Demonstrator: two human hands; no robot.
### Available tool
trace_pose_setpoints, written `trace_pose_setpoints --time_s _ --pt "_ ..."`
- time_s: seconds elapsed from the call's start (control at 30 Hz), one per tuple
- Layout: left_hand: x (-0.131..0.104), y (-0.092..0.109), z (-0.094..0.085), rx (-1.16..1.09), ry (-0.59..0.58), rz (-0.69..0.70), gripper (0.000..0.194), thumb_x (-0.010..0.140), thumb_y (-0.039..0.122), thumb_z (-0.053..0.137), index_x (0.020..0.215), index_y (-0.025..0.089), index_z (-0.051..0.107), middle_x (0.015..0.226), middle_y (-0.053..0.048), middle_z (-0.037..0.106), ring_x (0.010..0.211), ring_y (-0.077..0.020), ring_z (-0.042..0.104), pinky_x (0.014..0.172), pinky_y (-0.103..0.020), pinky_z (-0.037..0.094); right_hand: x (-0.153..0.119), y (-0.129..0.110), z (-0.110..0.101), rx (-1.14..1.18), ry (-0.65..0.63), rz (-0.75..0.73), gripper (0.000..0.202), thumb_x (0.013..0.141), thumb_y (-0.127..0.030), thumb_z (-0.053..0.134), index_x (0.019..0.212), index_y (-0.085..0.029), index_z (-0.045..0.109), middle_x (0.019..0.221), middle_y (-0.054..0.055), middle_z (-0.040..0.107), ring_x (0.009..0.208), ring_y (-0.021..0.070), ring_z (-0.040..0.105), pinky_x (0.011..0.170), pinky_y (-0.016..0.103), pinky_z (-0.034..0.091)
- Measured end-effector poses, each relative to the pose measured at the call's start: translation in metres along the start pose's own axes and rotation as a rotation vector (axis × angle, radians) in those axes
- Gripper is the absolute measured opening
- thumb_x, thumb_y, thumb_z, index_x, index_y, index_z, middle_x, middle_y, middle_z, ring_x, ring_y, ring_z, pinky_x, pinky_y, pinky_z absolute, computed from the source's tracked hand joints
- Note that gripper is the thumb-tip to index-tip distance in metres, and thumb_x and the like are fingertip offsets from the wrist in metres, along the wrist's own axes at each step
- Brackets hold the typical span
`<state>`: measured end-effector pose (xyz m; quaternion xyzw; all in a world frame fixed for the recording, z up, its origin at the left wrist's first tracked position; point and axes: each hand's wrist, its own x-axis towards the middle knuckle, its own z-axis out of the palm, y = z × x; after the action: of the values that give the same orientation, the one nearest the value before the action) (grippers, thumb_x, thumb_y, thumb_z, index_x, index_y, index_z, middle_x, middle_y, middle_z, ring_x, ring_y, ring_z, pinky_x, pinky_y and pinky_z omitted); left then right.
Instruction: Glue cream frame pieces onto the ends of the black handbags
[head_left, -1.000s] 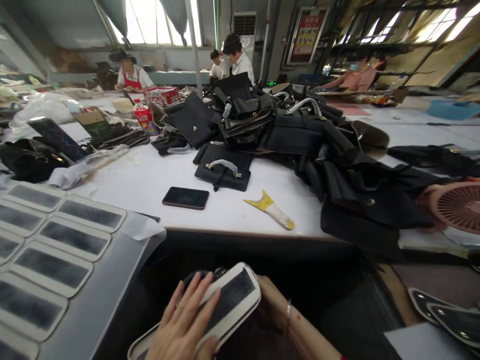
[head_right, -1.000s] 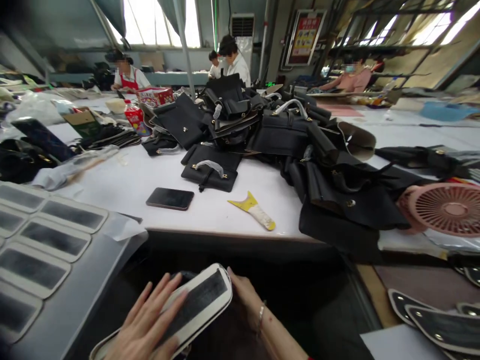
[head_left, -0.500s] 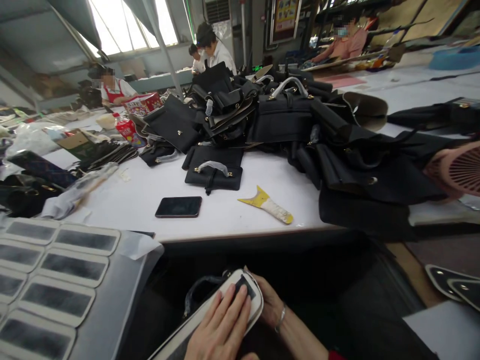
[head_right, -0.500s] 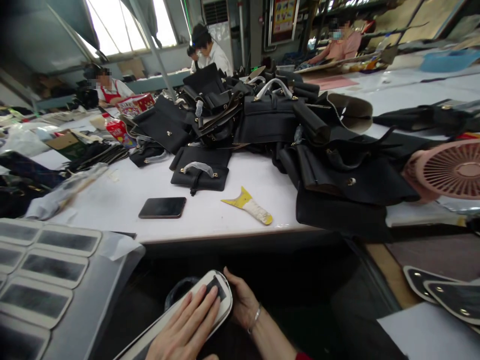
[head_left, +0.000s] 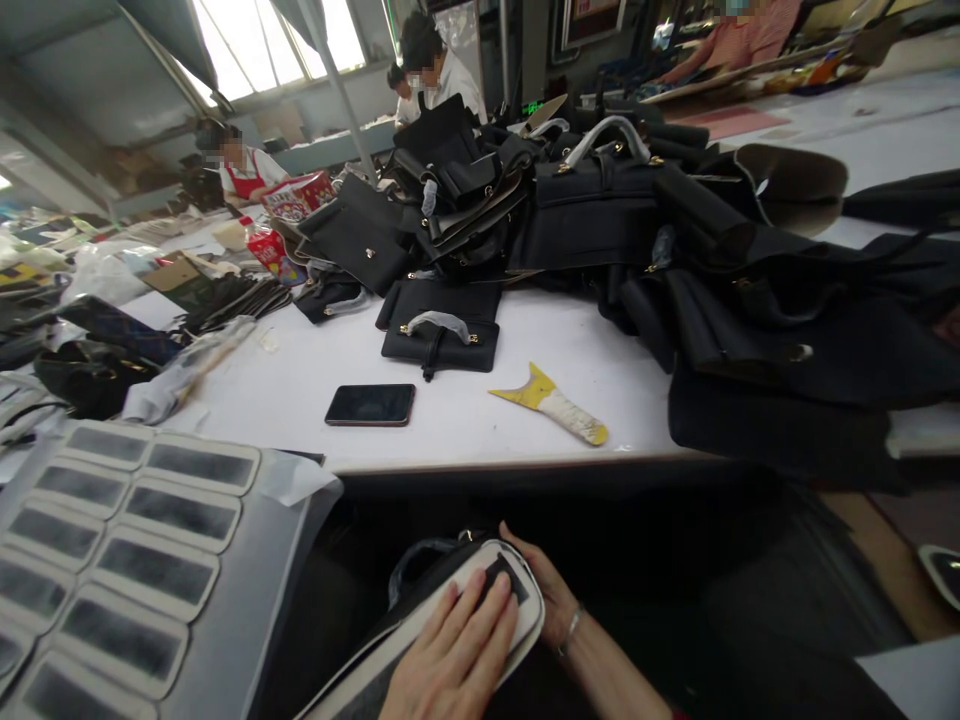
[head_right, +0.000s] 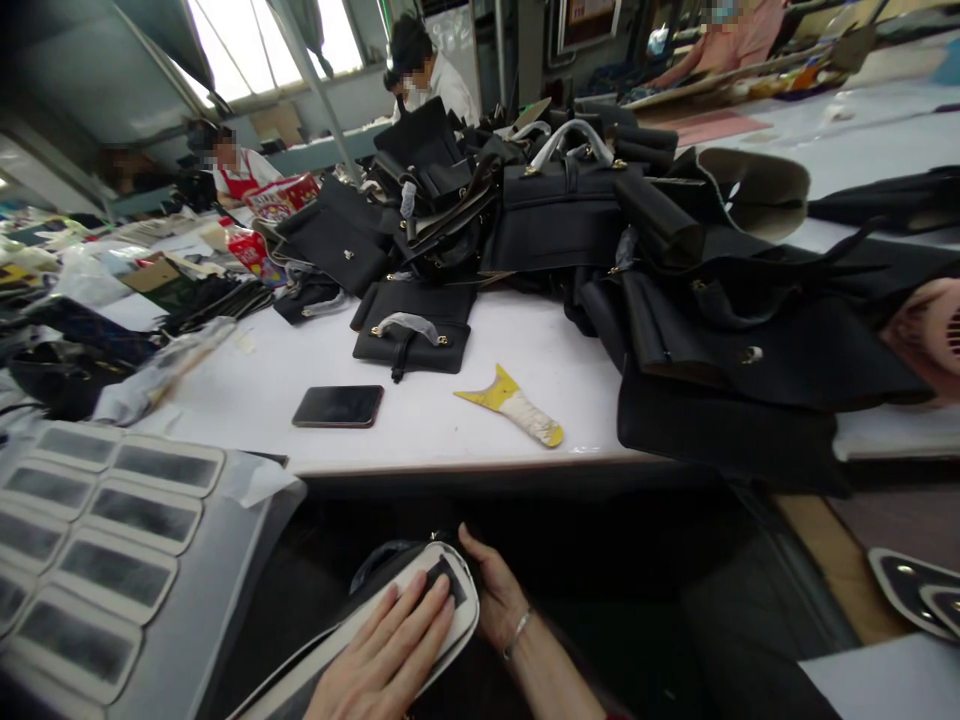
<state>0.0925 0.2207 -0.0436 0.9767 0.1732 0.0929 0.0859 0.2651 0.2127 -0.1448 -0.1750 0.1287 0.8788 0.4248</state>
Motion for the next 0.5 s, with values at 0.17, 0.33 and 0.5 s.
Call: trace_pose_setpoints --time_s 0.17,0.33,0.5 --pt "0.0 0.0 -0.003 -0.019 -0.026 -0.002 0.056 0.099 0.014 0.035 0.153 0.021 0.023 0.15 -0.003 0.043 0.14 -0.0209 0.037 0.117 -0.035 0.03 -0.005 0.0 0.008 -0.019 0.001 -0.006 0.051 0.086 -0.052 0.064 0.107 -0.005 0.068 0.095 0.017 0.074 0.082 0.0269 0.072 0.077 0.038 0.055" --pt "0.004 0.006 -0.008 0.075 0.024 0.025 0.049 0.101 0.015 0.03 0.15 0.014 0.032 0.152 -0.004 0.042 0.145 -0.0202 0.025 0.119 -0.033 0.02 -0.012 -0.002 0.016 -0.032 -0.001 0.01 0.051 0.086 -0.053 0.064 0.106 -0.006 0.068 0.095 0.017 0.074 0.082 0.0275 0.072 0.078 0.039 0.055" --pt "0.008 0.011 -0.02 -0.049 -0.084 -0.028 0.055 0.1 0.029 0.039 0.151 0.014 0.027 0.154 -0.005 0.036 0.144 -0.0246 0.028 0.117 -0.037 0.027 -0.011 -0.006 0.02 -0.057 0.009 0.075 0.059 0.09 -0.06 0.053 0.107 -0.005 0.067 0.093 0.017 0.074 0.08 0.0252 0.071 0.072 0.034 0.055"
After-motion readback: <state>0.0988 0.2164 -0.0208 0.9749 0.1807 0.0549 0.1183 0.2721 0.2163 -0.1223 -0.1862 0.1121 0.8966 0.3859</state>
